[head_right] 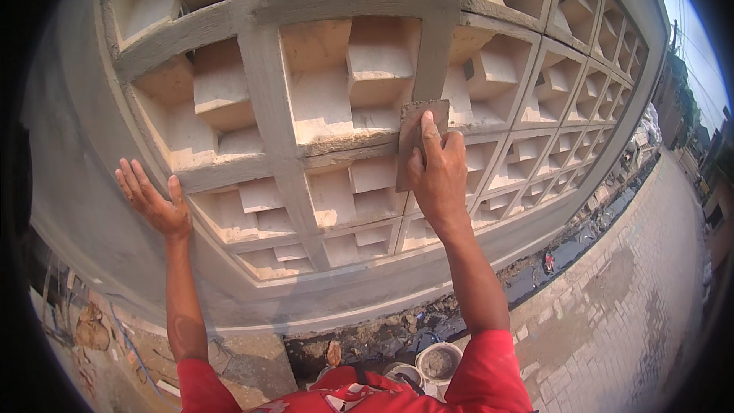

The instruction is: The person applies plaster to a decorative lattice wall using a trowel, smoothing the surface repeatedly. They dip the trowel into a bucket of plaster and continue working on the wall's grid pattern.

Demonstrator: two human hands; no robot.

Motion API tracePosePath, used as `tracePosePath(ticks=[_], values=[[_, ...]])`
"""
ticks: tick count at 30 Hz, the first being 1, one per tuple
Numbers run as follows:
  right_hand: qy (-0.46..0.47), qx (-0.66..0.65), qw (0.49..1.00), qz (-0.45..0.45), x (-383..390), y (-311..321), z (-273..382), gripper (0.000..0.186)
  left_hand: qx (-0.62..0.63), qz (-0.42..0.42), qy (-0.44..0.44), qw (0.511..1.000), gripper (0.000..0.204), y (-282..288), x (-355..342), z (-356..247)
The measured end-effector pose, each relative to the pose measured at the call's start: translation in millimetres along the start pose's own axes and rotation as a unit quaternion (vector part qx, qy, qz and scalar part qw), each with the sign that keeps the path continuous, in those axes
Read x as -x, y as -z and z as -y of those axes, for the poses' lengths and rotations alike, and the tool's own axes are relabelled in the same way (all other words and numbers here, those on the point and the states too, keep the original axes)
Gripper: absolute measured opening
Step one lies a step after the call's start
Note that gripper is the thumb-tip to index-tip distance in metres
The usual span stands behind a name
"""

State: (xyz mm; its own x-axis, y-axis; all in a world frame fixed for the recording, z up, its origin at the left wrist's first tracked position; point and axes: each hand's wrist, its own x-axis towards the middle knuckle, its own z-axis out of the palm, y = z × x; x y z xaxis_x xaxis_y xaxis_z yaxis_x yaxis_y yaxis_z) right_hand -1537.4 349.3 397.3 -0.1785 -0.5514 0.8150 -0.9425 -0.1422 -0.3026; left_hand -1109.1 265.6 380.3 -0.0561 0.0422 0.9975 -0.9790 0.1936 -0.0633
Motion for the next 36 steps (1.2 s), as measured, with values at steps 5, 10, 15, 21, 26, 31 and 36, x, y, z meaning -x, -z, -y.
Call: tracePosePath(ticks=[5,10,15,21,26,31,36], values=[[-0.008,-0.027,0.995,0.098,73,-5,-20,0.058,0.004,0.002,0.001,1.000,0.068,-1,0,-1],[-0.125,-0.251,0.924,0.259,165,32,-74,0.050,0.011,-0.008,-0.010,1.000,0.068,-2,0,4],[-0.574,-0.536,0.589,0.191,305,47,-154,0.041,0.027,0.000,-0.007,1.000,0.069,-15,7,-6],[-0.812,-0.314,0.477,0.124,490,49,-186,0.031,-0.048,-0.008,-0.042,0.998,0.077,15,7,53],[-0.875,-0.337,0.347,0.017,673,73,-149,0.028,0.001,0.011,-0.037,0.999,0.080,-17,10,44],[-0.923,-0.219,0.302,0.092,749,42,-125,0.018,-0.029,-0.005,-0.087,0.996,0.085,-39,5,84],[-0.917,-0.091,0.365,0.134,812,-23,-135,0.021,0.008,0.047,-0.121,0.992,0.084,-69,22,60]])
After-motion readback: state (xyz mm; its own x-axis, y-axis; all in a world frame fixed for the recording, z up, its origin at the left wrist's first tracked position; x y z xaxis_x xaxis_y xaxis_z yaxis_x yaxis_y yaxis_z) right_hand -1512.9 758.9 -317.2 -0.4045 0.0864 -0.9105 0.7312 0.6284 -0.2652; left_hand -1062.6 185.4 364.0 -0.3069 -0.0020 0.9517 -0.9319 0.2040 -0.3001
